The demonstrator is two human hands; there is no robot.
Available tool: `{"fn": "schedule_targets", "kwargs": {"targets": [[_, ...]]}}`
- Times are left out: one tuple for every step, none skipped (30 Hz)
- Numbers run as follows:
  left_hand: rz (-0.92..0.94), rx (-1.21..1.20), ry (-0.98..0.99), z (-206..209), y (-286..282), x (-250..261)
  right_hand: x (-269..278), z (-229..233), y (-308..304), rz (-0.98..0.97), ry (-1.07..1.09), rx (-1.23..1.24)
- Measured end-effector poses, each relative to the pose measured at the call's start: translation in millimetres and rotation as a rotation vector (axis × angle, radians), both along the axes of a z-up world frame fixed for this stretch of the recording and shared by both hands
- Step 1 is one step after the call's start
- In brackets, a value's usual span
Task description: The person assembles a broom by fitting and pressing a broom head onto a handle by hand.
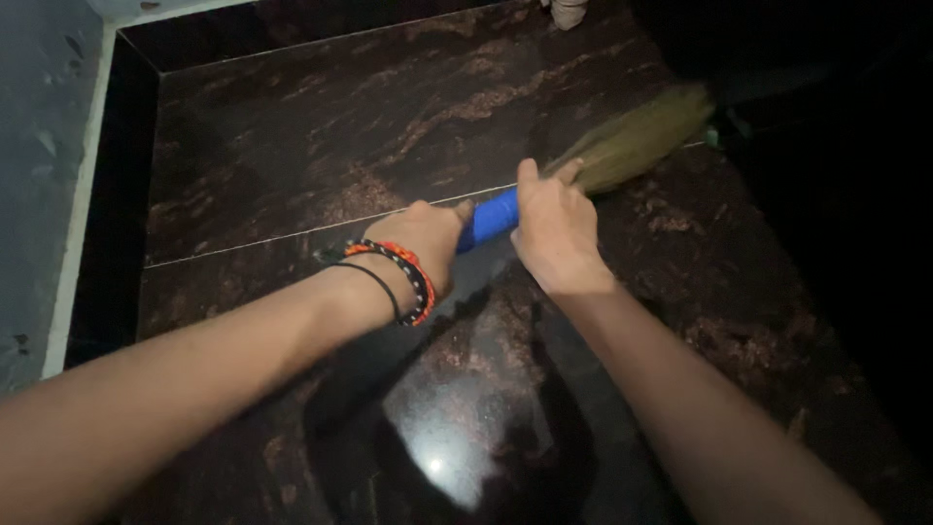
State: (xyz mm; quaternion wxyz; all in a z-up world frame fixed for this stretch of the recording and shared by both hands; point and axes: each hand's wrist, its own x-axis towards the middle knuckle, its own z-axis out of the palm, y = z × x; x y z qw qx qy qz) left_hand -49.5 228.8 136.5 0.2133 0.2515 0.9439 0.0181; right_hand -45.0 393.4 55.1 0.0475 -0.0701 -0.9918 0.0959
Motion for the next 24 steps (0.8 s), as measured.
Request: {"fn": "schedule_targets", "kwargs": {"targets": [[0.034,0.007,-0.006,3.3,-2.7,-1.4,-5.3,-0.7,-1.5,0.009,0.022,0.033],[0.068,0.015,-0.011,5.6,-5.0,-2.9,-11.0,-3.3,-3.2,0.012,0.024,0.031],[0.070,0.014,-0.011,6.4,-6.8,-4.3,-16.6,-7.5,-5.1,0.026,0.071,0.061],[0.076,0.016,-0.012,6.2,-8.4,-6.0,-20.9,-12.6,-6.6,0.041,0.118,0.090],[0.082,0.017,-0.012,5.3,-9.7,-7.9,-24.4,-17.7,-7.4,0.042,0.120,0.089],[0.083,0.016,-0.010,3.7,-10.7,-10.0,-27.4,-22.1,-7.5,0.065,0.043,0.045],[0.091,-0.003,-0.030,0.9,-11.3,-11.6,-29.0,-25.9,-6.8,0.088,-0.036,0.001],[0.100,-0.021,-0.049,-2.5,-12.0,-13.4,-30.0,-28.6,-5.9,0.089,-0.037,0.000],[0.100,-0.021,-0.049,-6.7,-11.0,-15.3,-30.7,-29.9,-4.9,0.083,-0.045,0.010],[0.074,-0.026,-0.033,-11.4,-8.8,-17.1,-31.0,-30.2,-3.8,0.077,-0.052,0.019],[0.047,-0.030,-0.019,-15.7,-7.2,-18.8,-30.3,-29.8,-1.8,0.078,-0.053,0.020],[0.047,-0.030,-0.019,-19.5,-5.0,-20.6,-29.1,-29.1,1.0,0.064,-0.069,0.004],[0.035,-0.051,-0.042,-23.1,-0.6,-22.2,-27.2,-28.9,4.0,0.048,-0.086,-0.012],[0.023,-0.072,-0.066,-26.2,3.6,-23.4,-25.1,-29.7,6.4,0.046,-0.088,-0.011],[0.021,-0.070,-0.068,-29.1,7.7,-24.5,-22.4,-31.3,9.8,0.034,-0.117,-0.022],[-0.015,-0.080,-0.075,-31.9,11.4,-25.4,-20.2,-33.0,13.5,0.022,-0.146,-0.032],[-0.050,-0.090,-0.083,-34.7,14.1,-25.5,-17.7,-34.4,17.6,0.020,-0.149,-0.031],[-0.052,-0.089,-0.086,-38.1,17.2,-25.2,-15.0,-35.7,22.0,-0.002,-0.121,-0.014],[-0.046,-0.039,-0.067,-41.8,21.4,-25.0,-13.2,-36.8,25.8,-0.024,-0.093,0.003],[-0.039,0.012,-0.047,-45.4,25.2,-24.9,-12.3,-37.6,29.1,-0.028,-0.094,0.005],[-0.042,0.013,-0.050,-48.6,28.7,-24.9,-11.5,-37.8,32.6,-0.053,-0.111,0.009],[-0.066,-0.005,-0.054,-51.3,32.5,-25.0,-10.0,-38.1,35.9,-0.078,-0.128,0.014],[-0.091,-0.023,-0.060,-53.8,35.7,-24.7,-6.6,-39.1,38.7,-0.083,-0.131,0.014],[-0.095,-0.023,-0.063,-55.8,37.9,-24.2,-2.3,-40.3,41.0,-0.101,-0.131,-0.019]]}}
